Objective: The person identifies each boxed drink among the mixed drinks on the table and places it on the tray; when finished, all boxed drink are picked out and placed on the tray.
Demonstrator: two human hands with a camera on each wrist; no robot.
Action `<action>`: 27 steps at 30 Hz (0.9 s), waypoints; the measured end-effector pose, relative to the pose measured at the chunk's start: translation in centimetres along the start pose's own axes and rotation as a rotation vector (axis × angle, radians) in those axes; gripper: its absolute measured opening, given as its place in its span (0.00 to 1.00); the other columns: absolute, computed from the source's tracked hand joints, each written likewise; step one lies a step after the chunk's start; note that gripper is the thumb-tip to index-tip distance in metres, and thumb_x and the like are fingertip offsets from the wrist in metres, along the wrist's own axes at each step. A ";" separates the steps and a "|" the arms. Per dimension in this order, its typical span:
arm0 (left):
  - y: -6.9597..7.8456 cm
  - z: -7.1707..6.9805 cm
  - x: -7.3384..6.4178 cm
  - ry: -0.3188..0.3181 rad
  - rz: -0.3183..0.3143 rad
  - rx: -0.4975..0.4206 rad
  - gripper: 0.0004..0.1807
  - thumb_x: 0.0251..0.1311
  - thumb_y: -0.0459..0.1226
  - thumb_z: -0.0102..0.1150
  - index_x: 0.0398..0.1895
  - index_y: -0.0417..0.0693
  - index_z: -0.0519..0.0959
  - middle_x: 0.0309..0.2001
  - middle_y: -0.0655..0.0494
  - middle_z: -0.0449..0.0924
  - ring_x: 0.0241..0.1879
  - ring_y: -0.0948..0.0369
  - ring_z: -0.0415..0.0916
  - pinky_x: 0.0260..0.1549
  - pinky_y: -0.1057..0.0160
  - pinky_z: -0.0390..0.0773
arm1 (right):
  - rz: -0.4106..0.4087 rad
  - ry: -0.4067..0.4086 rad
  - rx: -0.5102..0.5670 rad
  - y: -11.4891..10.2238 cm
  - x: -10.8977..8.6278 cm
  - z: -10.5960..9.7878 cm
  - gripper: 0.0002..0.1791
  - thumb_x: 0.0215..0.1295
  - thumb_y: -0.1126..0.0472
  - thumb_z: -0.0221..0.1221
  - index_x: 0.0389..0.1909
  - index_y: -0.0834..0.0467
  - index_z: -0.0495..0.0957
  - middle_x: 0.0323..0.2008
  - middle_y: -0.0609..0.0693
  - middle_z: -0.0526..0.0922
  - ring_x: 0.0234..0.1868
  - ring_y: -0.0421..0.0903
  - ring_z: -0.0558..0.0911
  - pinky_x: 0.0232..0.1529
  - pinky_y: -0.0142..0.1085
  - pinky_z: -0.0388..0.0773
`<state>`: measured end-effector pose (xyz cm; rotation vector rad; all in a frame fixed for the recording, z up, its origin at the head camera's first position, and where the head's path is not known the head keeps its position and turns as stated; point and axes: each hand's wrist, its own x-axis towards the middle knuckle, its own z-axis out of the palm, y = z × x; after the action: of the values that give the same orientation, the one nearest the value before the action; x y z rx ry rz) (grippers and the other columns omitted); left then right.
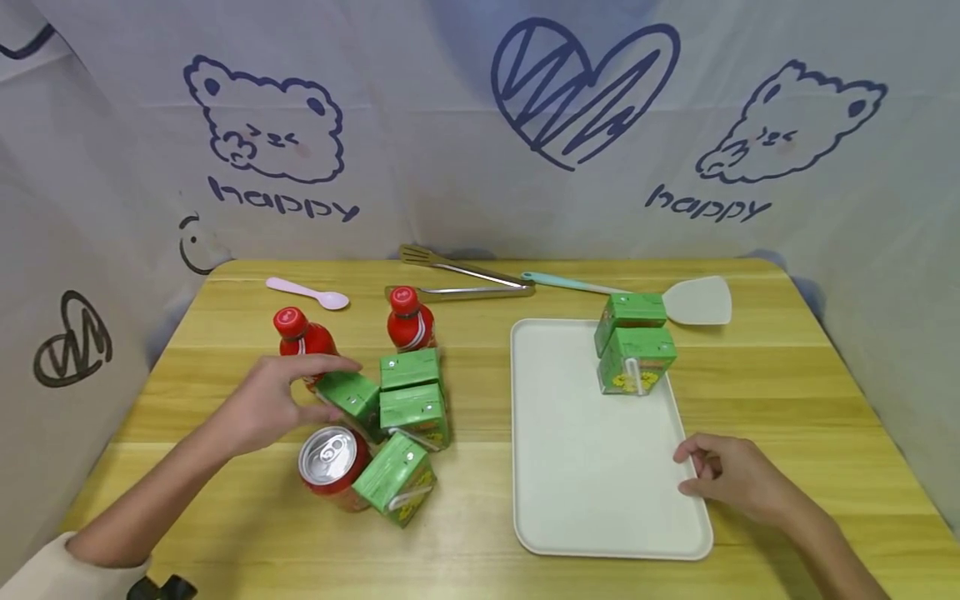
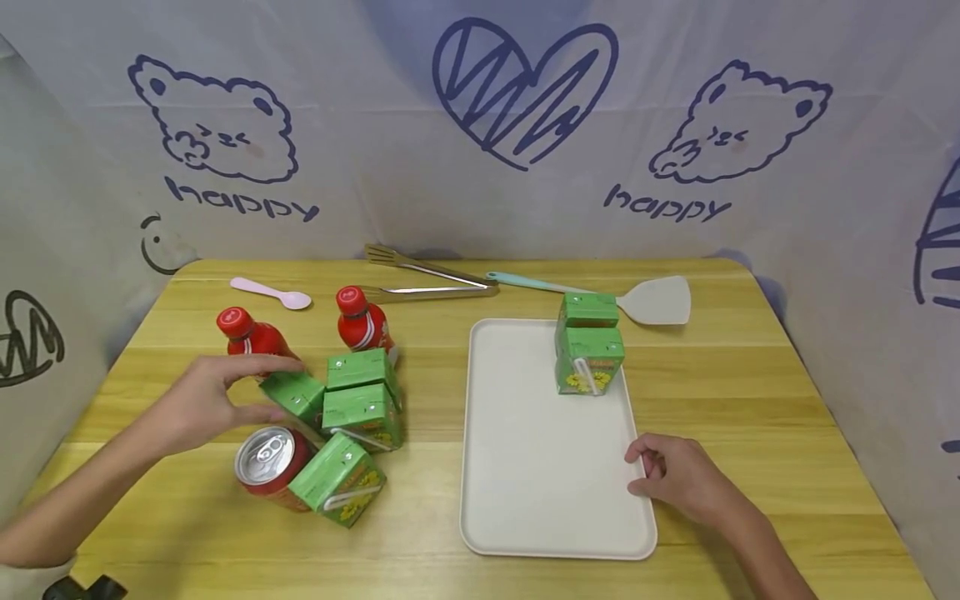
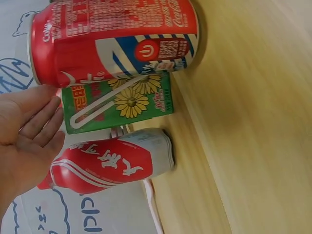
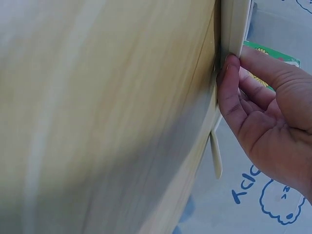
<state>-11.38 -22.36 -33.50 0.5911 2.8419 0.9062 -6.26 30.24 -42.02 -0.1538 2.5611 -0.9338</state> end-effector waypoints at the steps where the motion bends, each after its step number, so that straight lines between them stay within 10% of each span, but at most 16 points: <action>1: 0.0 0.2 0.1 0.004 0.022 0.019 0.29 0.38 0.31 0.76 0.50 0.54 0.81 0.47 0.56 0.84 0.43 0.59 0.78 0.41 0.59 0.79 | 0.002 0.000 0.000 0.0 0.0 0.0 0.14 0.51 0.63 0.69 0.38 0.59 0.77 0.24 0.47 0.69 0.23 0.35 0.68 0.22 0.27 0.65; 7: 0.1 0.8 0.7 0.031 0.118 0.098 0.29 0.36 0.26 0.75 0.48 0.49 0.82 0.46 0.52 0.84 0.44 0.56 0.80 0.41 0.55 0.81 | 0.004 0.006 -0.007 0.2 -0.1 0.0 0.15 0.51 0.63 0.69 0.38 0.59 0.77 0.25 0.48 0.69 0.24 0.35 0.68 0.22 0.27 0.66; 21: -1.4 2.2 0.0 0.152 0.076 -0.002 0.26 0.34 0.34 0.79 0.43 0.53 0.82 0.44 0.61 0.83 0.43 0.64 0.78 0.42 0.73 0.77 | 0.001 0.009 -0.018 0.1 0.0 0.1 0.15 0.50 0.63 0.69 0.38 0.59 0.77 0.25 0.48 0.70 0.24 0.35 0.69 0.22 0.27 0.67; 27: -2.1 2.1 0.0 0.072 0.000 -0.086 0.27 0.39 0.41 0.77 0.48 0.52 0.82 0.47 0.56 0.82 0.43 0.65 0.77 0.44 0.68 0.78 | 0.007 0.012 -0.026 0.1 0.0 0.1 0.15 0.50 0.63 0.69 0.38 0.59 0.77 0.25 0.47 0.70 0.24 0.35 0.69 0.22 0.27 0.67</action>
<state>-11.64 -22.78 -36.43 0.5602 2.8483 1.0643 -6.22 30.24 -42.15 -0.1466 2.5839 -0.9009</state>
